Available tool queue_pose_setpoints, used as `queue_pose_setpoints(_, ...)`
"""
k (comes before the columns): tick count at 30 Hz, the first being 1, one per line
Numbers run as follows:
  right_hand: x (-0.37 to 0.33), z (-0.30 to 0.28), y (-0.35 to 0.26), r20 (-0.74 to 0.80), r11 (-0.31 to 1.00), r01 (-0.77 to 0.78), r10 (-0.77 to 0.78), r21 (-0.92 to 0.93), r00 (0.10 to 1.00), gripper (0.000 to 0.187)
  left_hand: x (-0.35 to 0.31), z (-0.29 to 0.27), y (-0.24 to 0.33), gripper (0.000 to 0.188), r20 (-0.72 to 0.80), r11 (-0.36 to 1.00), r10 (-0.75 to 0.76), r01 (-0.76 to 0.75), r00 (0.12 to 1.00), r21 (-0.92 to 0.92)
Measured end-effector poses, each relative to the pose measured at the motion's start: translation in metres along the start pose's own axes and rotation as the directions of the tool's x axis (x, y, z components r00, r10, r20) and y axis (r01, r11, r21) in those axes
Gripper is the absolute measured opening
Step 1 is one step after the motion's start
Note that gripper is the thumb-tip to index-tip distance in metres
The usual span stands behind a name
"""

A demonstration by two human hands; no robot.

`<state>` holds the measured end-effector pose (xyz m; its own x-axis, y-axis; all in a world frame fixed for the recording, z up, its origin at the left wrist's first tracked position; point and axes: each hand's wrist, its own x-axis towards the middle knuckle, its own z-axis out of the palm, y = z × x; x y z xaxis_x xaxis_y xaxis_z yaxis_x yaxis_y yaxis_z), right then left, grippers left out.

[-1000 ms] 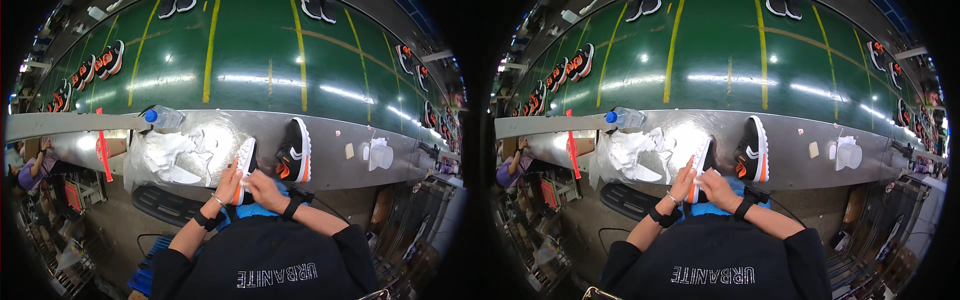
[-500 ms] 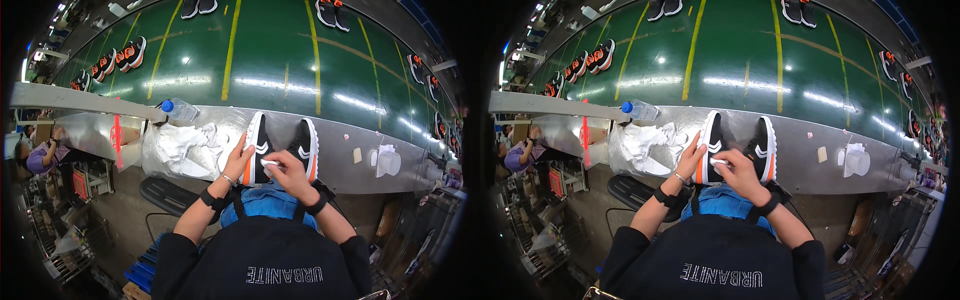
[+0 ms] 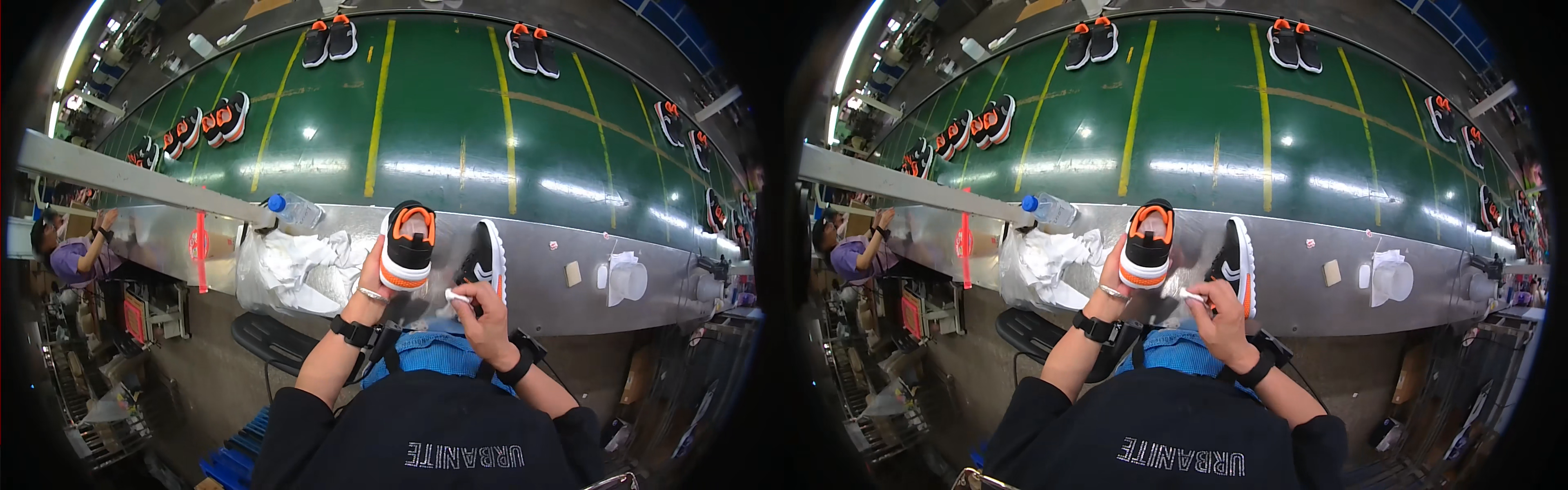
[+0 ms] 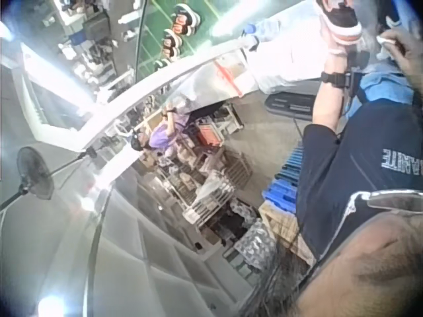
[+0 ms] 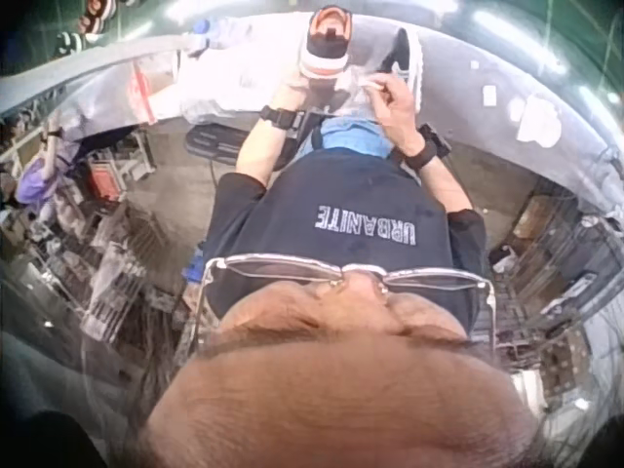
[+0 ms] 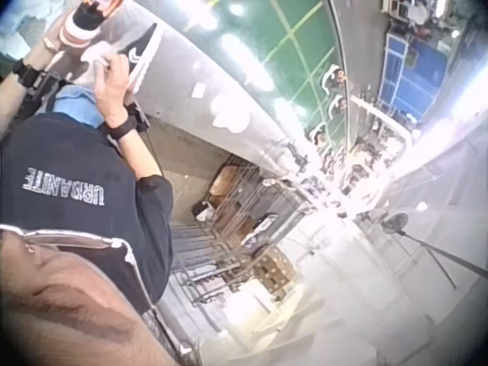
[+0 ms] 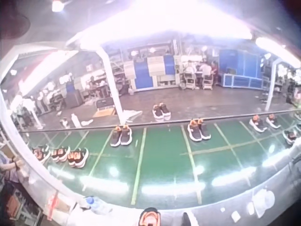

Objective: Inspecting and cleaning pairs of black and orange sneakers on a manufacturing conveyor line.

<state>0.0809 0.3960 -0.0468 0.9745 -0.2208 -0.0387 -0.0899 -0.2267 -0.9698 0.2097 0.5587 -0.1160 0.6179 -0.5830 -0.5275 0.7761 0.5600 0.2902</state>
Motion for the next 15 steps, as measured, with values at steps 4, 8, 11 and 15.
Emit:
queue_pose_setpoints(4,0.022,0.017,-0.005,-0.095,0.950,0.312,-0.313,-0.022,0.945,0.017,-0.001,0.012,-0.016,0.050,0.204,0.989,-0.116,0.132,0.972,-0.070)
queue_pose_setpoints(8,0.035,0.006,0.024,-0.140,0.965,0.199,-0.224,-0.173,0.964,0.013,-0.017,0.020,-0.021,0.058,0.176,0.922,-0.115,0.171,0.978,-0.346)
queue_pose_setpoints(11,0.026,-0.050,0.041,-0.368,0.995,-0.003,-0.033,-0.097,0.929,0.009,-0.021,0.013,-0.019,0.058,0.241,0.953,-0.094,0.158,0.966,-0.258)
queue_pose_setpoints(15,0.015,-0.108,0.065,-0.554,0.993,-0.082,0.118,0.090,0.824,0.008,-0.006,-0.014,-0.024,0.054,0.202,0.984,-0.104,0.130,0.974,-0.118)
